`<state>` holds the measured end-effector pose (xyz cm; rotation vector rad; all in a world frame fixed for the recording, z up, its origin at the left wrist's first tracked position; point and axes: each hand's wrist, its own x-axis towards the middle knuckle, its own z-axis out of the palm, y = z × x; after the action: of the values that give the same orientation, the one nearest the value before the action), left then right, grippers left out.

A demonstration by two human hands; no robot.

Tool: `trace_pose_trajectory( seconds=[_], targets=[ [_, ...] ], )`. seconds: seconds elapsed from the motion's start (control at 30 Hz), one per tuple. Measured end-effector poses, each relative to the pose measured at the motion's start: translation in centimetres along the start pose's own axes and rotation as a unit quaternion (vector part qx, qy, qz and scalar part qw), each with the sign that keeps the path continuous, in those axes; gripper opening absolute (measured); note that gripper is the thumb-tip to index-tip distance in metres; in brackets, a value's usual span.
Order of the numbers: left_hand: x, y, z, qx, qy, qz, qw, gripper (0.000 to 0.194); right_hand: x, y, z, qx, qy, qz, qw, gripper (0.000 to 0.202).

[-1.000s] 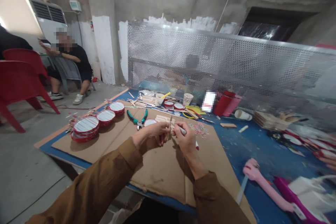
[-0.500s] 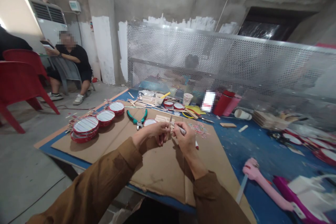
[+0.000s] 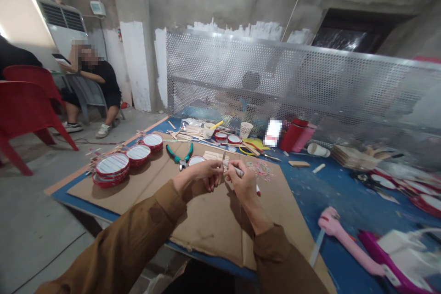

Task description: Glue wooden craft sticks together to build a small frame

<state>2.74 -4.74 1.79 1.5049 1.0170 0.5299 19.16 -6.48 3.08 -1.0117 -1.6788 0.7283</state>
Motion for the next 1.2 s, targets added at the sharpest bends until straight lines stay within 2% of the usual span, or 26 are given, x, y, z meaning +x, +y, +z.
trace_pose_trajectory(
  seconds=[0.4, 0.87, 1.2],
  targets=[
    [0.09, 0.29, 0.06, 0.003, 0.008, -0.018, 1.000, 0.012, -0.03, -0.27, 0.03, -0.009, -0.001, 0.004, 1.000, 0.033],
    [0.06, 0.04, -0.14, -0.005, -0.005, -0.003, 1.000, 0.020, -0.18, -0.71, 0.01, -0.023, -0.007, 0.003, 1.000, 0.027],
    [0.06, -0.07, -0.16, -0.019, -0.007, 0.003, 1.000, 0.023, -0.08, -0.39, 0.11, -0.033, 0.003, 0.000, 0.999, 0.031]
  ],
)
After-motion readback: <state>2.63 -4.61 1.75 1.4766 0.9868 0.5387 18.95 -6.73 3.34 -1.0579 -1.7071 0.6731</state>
